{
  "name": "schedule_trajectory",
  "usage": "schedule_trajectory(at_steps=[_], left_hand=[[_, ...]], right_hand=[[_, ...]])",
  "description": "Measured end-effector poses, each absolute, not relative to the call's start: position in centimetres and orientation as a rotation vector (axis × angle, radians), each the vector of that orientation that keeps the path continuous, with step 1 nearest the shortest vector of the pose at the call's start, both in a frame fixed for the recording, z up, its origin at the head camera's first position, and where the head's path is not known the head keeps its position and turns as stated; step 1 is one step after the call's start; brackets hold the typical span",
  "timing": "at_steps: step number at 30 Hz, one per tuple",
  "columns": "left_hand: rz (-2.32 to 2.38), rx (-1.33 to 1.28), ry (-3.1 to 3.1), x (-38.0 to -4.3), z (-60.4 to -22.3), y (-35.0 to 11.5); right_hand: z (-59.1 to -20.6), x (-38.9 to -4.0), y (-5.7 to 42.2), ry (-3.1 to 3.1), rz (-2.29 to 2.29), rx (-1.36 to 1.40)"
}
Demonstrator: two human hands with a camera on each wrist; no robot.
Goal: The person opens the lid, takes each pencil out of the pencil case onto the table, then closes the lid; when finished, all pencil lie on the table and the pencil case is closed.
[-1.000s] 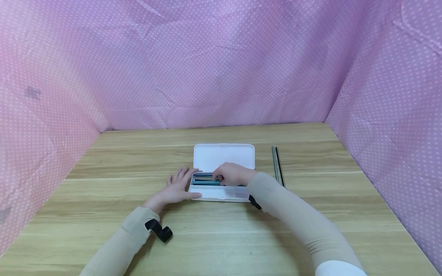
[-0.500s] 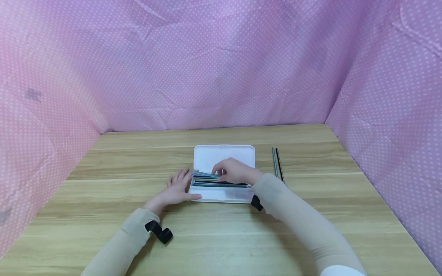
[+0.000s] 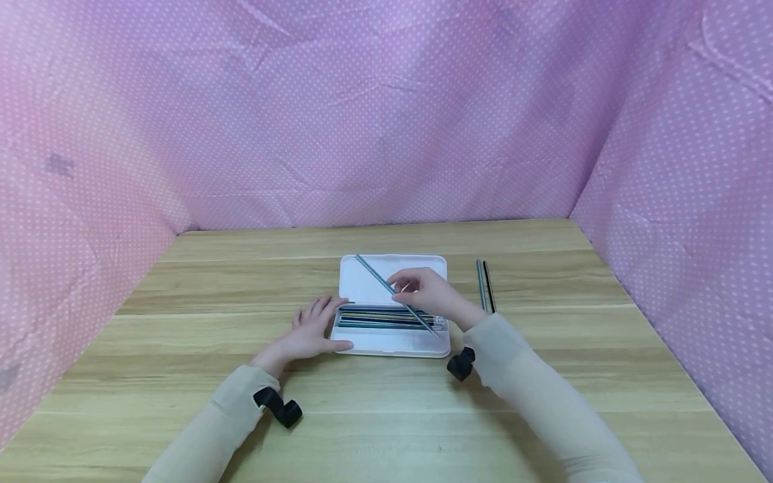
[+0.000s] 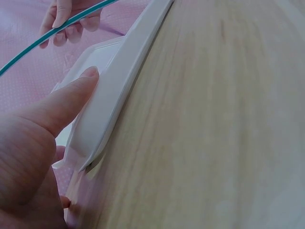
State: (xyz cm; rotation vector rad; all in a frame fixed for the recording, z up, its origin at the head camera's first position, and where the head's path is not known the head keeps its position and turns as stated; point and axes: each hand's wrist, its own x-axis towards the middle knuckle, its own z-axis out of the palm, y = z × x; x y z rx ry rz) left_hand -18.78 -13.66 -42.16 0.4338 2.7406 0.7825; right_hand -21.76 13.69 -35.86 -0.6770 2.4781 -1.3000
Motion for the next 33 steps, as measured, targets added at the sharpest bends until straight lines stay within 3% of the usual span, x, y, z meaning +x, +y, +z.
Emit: schedule_trajectory(at_steps=[6,17,33], left_hand=[[0.782,0.435,2.741,-18.7,-42.2,-13.7],[0.78,0.429,2.737,-18.7,-42.4,-13.8],[0.784,0.435,2.739,-18.6,-42.3,-13.7]], right_hand=[[-35.9,-21.1,15.2,2.361,-1.475,-0.452],[-37.0,-19.9,18.2,2.375,-1.505,-0.411],[-38.0,-19.3,23.4,2.258,-1.707,-0.143]])
